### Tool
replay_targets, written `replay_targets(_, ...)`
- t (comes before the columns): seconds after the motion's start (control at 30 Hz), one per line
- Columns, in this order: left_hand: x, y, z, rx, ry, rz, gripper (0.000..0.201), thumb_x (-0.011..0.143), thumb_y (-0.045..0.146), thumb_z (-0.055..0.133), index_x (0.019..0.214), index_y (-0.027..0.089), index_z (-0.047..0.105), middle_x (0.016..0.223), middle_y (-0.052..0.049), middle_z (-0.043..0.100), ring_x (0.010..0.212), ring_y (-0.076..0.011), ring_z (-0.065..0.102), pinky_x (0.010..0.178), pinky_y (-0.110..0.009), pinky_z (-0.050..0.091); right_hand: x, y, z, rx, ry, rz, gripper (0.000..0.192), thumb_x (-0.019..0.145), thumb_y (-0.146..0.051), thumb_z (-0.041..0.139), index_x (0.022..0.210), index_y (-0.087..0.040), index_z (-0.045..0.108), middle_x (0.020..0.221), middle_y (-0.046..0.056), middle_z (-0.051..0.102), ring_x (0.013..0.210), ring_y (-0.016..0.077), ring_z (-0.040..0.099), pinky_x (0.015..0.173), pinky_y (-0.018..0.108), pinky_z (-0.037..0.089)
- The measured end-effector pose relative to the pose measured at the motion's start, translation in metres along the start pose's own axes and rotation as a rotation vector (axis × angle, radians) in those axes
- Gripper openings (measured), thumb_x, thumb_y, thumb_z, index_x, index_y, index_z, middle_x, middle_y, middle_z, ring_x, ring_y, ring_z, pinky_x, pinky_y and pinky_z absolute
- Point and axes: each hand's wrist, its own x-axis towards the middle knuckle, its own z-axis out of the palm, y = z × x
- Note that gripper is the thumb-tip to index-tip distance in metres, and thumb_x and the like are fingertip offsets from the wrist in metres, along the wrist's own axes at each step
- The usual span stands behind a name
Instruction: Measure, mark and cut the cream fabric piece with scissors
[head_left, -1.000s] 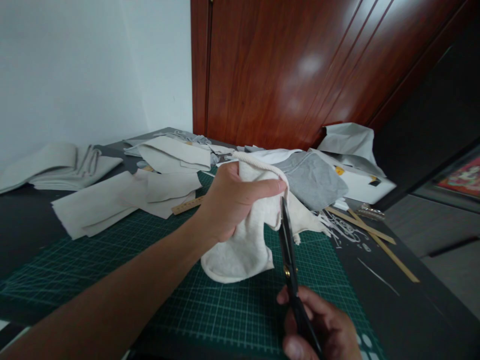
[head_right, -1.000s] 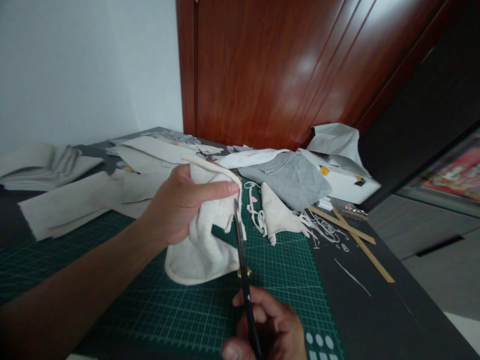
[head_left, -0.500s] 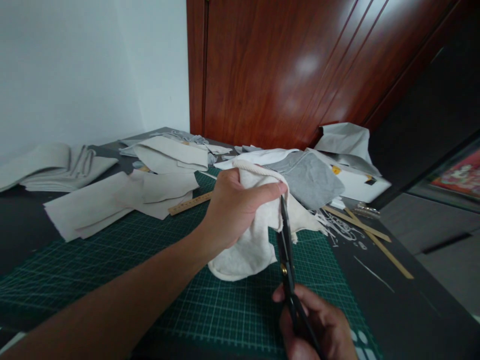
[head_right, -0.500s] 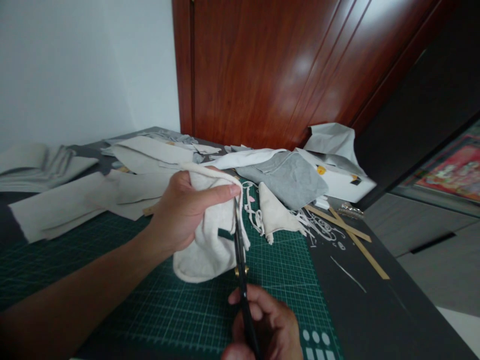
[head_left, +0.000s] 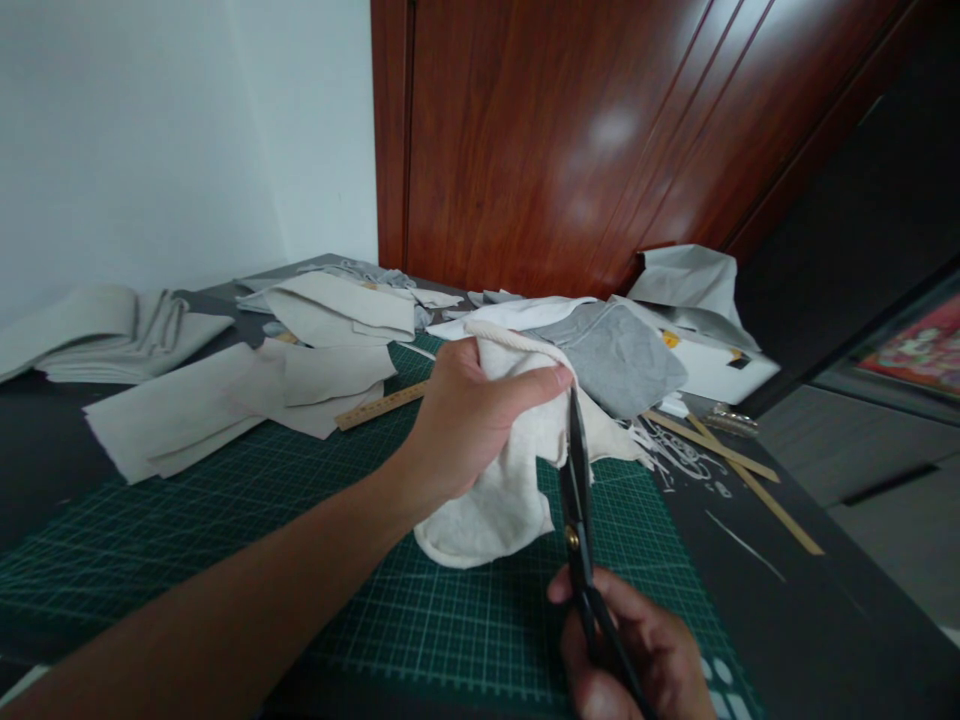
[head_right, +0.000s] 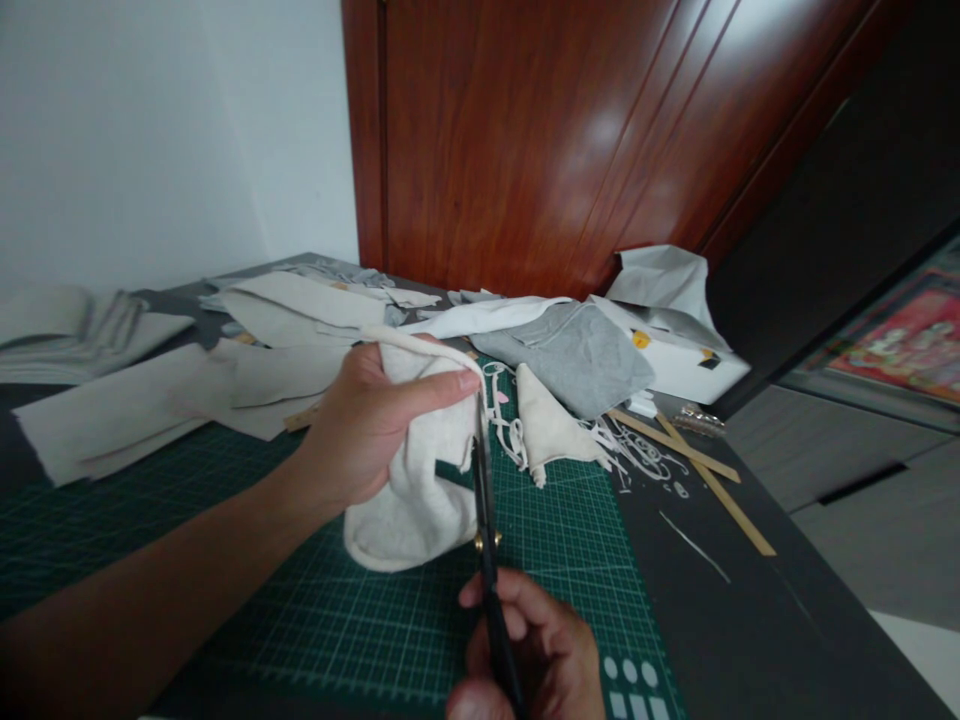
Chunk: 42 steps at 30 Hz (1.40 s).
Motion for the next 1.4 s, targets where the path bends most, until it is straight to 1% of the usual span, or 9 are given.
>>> replay_targets(0.13, 0.000, -0.001, 0.000, -0.008, -0.005, -0.003, 0.013, 0.071, 0.019, 0.084, 0.078, 0.019, 0.072, 0.078, 0.003, 0.071, 0.072, -0.0136, 0.065, 0.072, -0.026, 0.053, 0.001, -0.001, 0.000, -0.008, -0.001, -0.026, 0.070, 0.067, -0.078, 0.082, 0.106, -0.020, 0.074, 0.054, -0.004, 0.050, 0.043, 0.0092, 0.035, 0.040, 0.022, 0.031)
replay_targets(0.37, 0.001, 0.000, 0.000, -0.046, 0.016, -0.015, 0.016, 0.069, 0.020, 0.086, 0.077, 0.020, 0.073, 0.074, 0.004, 0.070, 0.069, -0.0140, 0.064, 0.071, -0.027, 0.053, 0.002, 0.001, 0.001, -0.012, -0.027, -0.040, 0.073, 0.068, -0.079, 0.080, 0.108, -0.019, 0.073, 0.054, -0.004, 0.047, 0.043, 0.0085, 0.031, 0.039, 0.022, 0.025)
replay_targets(0.47, 0.002, 0.000, 0.001, -0.049, 0.027, -0.017, 0.017, 0.067, 0.021, 0.087, 0.076, 0.020, 0.073, 0.074, 0.004, 0.070, 0.069, -0.0142, 0.065, 0.070, -0.027, 0.053, 0.003, 0.005, -0.001, 0.007, -0.030, -0.047, 0.069, 0.068, -0.074, 0.084, 0.110, -0.019, 0.072, 0.055, -0.005, 0.048, 0.044, 0.0083, 0.031, 0.040, 0.022, 0.024)
replay_targets(0.57, 0.006, -0.001, 0.000, -0.040, 0.063, 0.001, 0.018, 0.066, 0.022, 0.088, 0.075, 0.019, 0.073, 0.075, 0.003, 0.071, 0.070, -0.0144, 0.065, 0.069, -0.027, 0.052, 0.010, 0.007, -0.005, 0.029, -0.105, -0.067, 0.065, 0.072, -0.063, 0.088, 0.118, -0.021, 0.070, 0.059, -0.005, 0.052, 0.044, 0.0076, 0.035, 0.040, 0.020, 0.025)
replay_targets(0.67, 0.020, -0.003, -0.002, -0.015, 0.085, 0.030, 0.020, 0.065, 0.024, 0.089, 0.075, 0.018, 0.073, 0.080, 0.001, 0.073, 0.074, -0.0158, 0.067, 0.071, -0.028, 0.053, 0.025, -0.001, -0.008, 0.029, -0.123, -0.092, 0.062, 0.076, -0.058, 0.088, 0.124, -0.023, 0.069, 0.064, -0.005, 0.057, 0.045, 0.0076, 0.043, 0.043, 0.020, 0.032)
replay_targets(0.8, 0.051, -0.002, -0.008, -0.003, 0.070, 0.084, 0.023, 0.063, 0.024, 0.090, 0.078, 0.016, 0.074, 0.083, -0.002, 0.075, 0.076, -0.0177, 0.068, 0.074, -0.031, 0.055, 0.058, -0.023, -0.011, -0.029, -0.133, -0.156, 0.052, 0.080, -0.050, 0.088, 0.119, -0.020, 0.070, 0.067, -0.005, 0.057, 0.050, 0.0094, 0.050, 0.047, 0.021, 0.042)
replay_targets(0.97, 0.085, 0.005, -0.012, 0.020, 0.032, 0.168, 0.020, 0.064, 0.023, 0.088, 0.075, 0.015, 0.073, 0.078, -0.002, 0.074, 0.072, -0.0174, 0.067, 0.069, -0.030, 0.052, 0.100, -0.041, -0.017, -0.128, -0.131, -0.226, 0.050, 0.083, -0.048, 0.085, 0.118, -0.017, 0.068, 0.072, -0.004, 0.059, 0.055, 0.0112, 0.054, 0.052, 0.024, 0.045)
replay_targets(1.17, 0.101, -0.008, -0.010, 0.047, 0.057, 0.217, 0.017, 0.062, 0.019, 0.086, 0.072, 0.014, 0.073, 0.074, -0.002, 0.073, 0.069, -0.0171, 0.065, 0.064, -0.029, 0.050, 0.118, -0.027, -0.023, -0.143, -0.154, -0.316, 0.052, 0.085, -0.051, 0.083, 0.124, -0.020, 0.068, 0.074, -0.003, 0.060, 0.061, 0.0131, 0.053, 0.057, 0.026, 0.041)
replay_targets(1.4, 0.104, -0.029, -0.004, 0.055, -0.004, 0.248, 0.012, 0.068, 0.017, 0.081, 0.077, 0.016, 0.074, 0.078, 0.001, 0.073, 0.074, -0.0162, 0.066, 0.070, -0.028, 0.051, 0.118, -0.015, -0.024, -0.101, -0.093, -0.291, 0.048, 0.086, -0.051, 0.083, 0.127, -0.028, 0.070, 0.077, -0.003, 0.059, 0.065, 0.0129, 0.050, 0.058, 0.025, 0.039)
